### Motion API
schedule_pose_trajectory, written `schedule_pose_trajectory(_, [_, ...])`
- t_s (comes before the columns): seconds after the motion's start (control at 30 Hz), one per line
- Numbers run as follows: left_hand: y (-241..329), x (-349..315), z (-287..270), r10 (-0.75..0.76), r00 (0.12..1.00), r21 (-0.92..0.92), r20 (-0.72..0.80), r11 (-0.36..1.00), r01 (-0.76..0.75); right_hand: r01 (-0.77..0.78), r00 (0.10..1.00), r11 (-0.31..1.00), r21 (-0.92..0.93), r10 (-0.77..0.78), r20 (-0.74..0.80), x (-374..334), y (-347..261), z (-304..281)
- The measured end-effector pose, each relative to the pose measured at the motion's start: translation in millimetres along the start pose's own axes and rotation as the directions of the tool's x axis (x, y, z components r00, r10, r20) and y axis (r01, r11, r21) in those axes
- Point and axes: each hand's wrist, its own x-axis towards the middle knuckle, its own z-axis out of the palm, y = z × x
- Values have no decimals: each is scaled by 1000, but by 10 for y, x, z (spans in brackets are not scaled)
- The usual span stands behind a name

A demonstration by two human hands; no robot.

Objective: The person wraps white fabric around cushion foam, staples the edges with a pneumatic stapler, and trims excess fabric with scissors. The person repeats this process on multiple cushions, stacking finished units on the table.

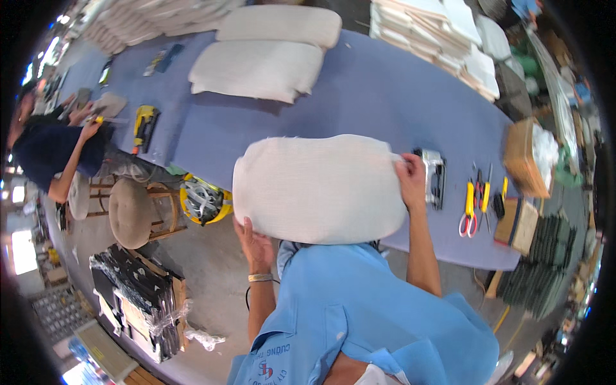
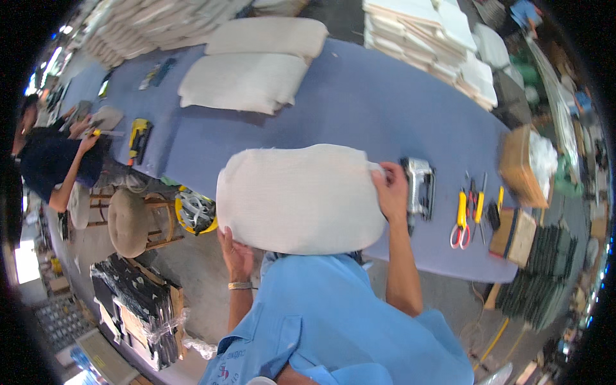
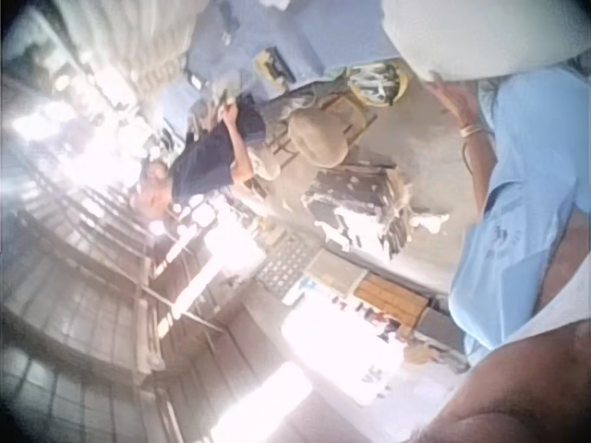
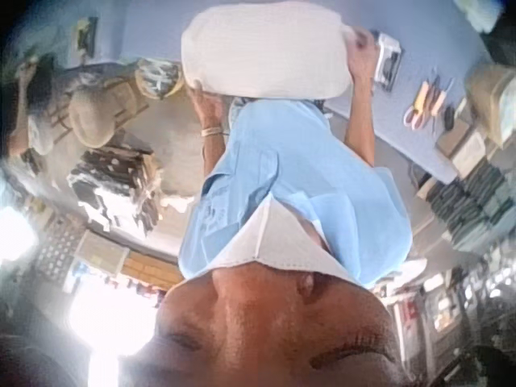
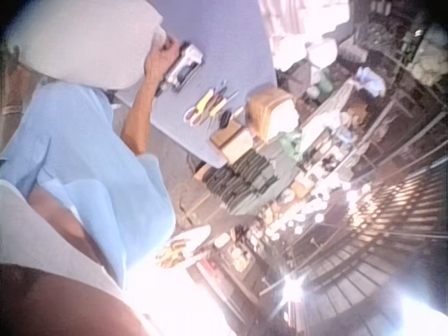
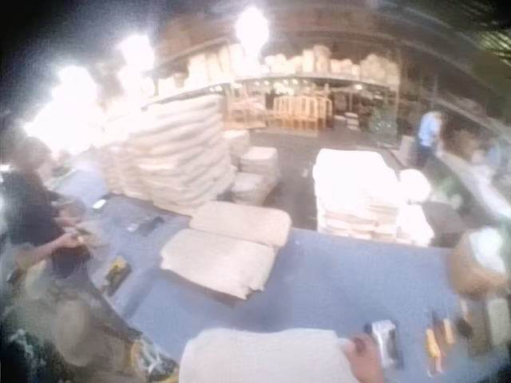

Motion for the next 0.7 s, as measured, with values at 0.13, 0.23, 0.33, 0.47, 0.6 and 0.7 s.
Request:
schedule_pose_trajectory(0.13, [190, 114, 818, 71, 982, -486, 174, 874, 23, 461, 879, 874, 150, -427, -212, -54, -376, -213])
schedule_pose_trajectory(0.23, [465, 362, 1194, 131, 961, -534, 242, 846, 19, 390, 921, 775, 496, -322, -221, 0, -96, -248])
schedule_pose_trajectory(0.33, [659, 634, 1408, 202, 931, -499, 305, 866, -25, 302, 948, 838, 455, -313, -54, -138, 207, -275])
schedule_pose_trajectory(0.47, [852, 822, 1555, 309, 873, -341, 379, 923, -178, 80, 914, 887, 454, -247, 322, -401, -80, -330])
schedule_pose_trajectory(0.6, [642, 1237, 1525, 364, 837, 24, 410, 912, -408, 303, 815, 906, 296, -407, 412, -577, -716, -132])
schedule_pose_trajectory(0.7, [878, 1023, 1781, 215, 846, 33, 488, 964, -264, 494, 766, 848, 191, -529, 365, -559, -1326, 88])
